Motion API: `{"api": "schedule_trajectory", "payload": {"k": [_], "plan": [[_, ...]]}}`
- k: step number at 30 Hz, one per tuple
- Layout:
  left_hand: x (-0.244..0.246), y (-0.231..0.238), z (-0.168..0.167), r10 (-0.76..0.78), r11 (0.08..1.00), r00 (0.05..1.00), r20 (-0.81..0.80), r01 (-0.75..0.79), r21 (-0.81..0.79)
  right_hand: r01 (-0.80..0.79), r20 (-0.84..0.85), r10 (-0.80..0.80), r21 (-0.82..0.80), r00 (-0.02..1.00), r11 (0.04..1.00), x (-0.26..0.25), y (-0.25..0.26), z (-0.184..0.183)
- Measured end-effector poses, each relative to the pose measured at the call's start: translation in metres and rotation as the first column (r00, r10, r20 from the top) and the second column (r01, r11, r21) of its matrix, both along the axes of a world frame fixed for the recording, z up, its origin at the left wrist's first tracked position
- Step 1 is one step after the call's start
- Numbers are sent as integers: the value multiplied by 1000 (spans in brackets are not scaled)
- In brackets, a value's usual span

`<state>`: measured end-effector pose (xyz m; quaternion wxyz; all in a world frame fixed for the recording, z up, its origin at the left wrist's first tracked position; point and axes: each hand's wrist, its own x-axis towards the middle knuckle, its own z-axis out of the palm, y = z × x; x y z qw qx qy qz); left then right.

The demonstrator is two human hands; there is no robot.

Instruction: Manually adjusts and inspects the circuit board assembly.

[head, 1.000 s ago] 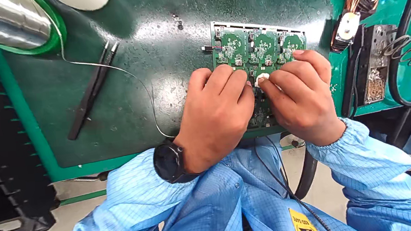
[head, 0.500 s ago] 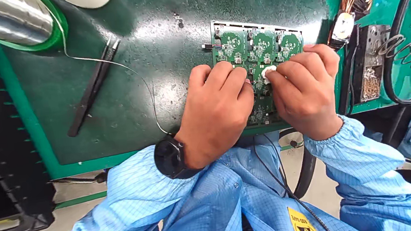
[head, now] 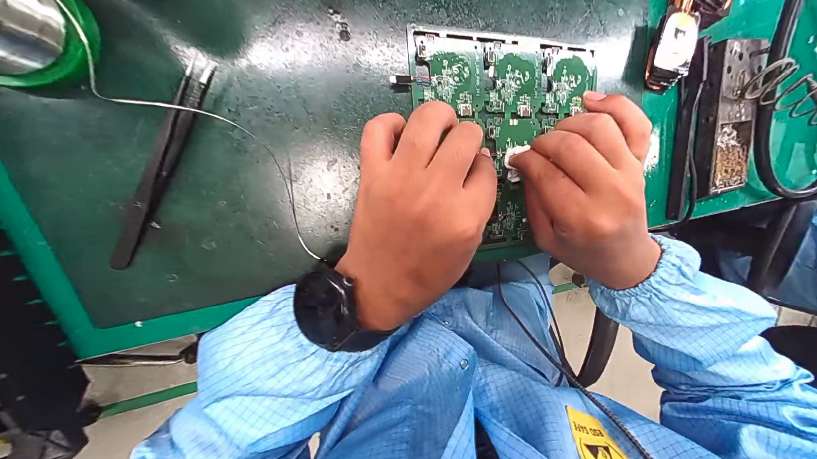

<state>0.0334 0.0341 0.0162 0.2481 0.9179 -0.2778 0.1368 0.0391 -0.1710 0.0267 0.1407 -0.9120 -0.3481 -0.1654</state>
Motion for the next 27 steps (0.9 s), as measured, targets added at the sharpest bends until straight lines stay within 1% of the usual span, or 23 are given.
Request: {"api": "schedule_trajectory", "payload": {"k": [3, 7, 12, 16, 20, 24, 27], "plan": [[0, 1, 0, -7, 1000, 1000, -11, 7, 11, 58, -3, -58, -17, 998, 998, 1, -4, 1], [0, 0, 1, -6, 1000, 1000, -15, 6, 8, 55, 7, -55, 7, 998, 998, -3, 4, 0], [0, 1, 1, -12, 1000, 1000, -28, 13, 18, 117, 9, -117, -36, 993, 992, 1, -5, 1], [0, 1, 1, -8, 1000, 1000, -25, 8, 10, 69, 4, -69, 14, 998, 998, -2, 3, -1], [0, 1, 1, -4, 1000, 1000, -25, 4, 18, 106, 6, -106, -22, 994, 994, 3, -1, 0], [0, 1, 1, -9, 1000, 1000, -24, 9, 7, 60, 7, -60, 23, 998, 998, 2, 5, -2], [1, 0, 1, -6, 1000, 1000, -27, 7, 15, 80, -7, -80, 0, 997, 997, 2, 2, 0]]}}
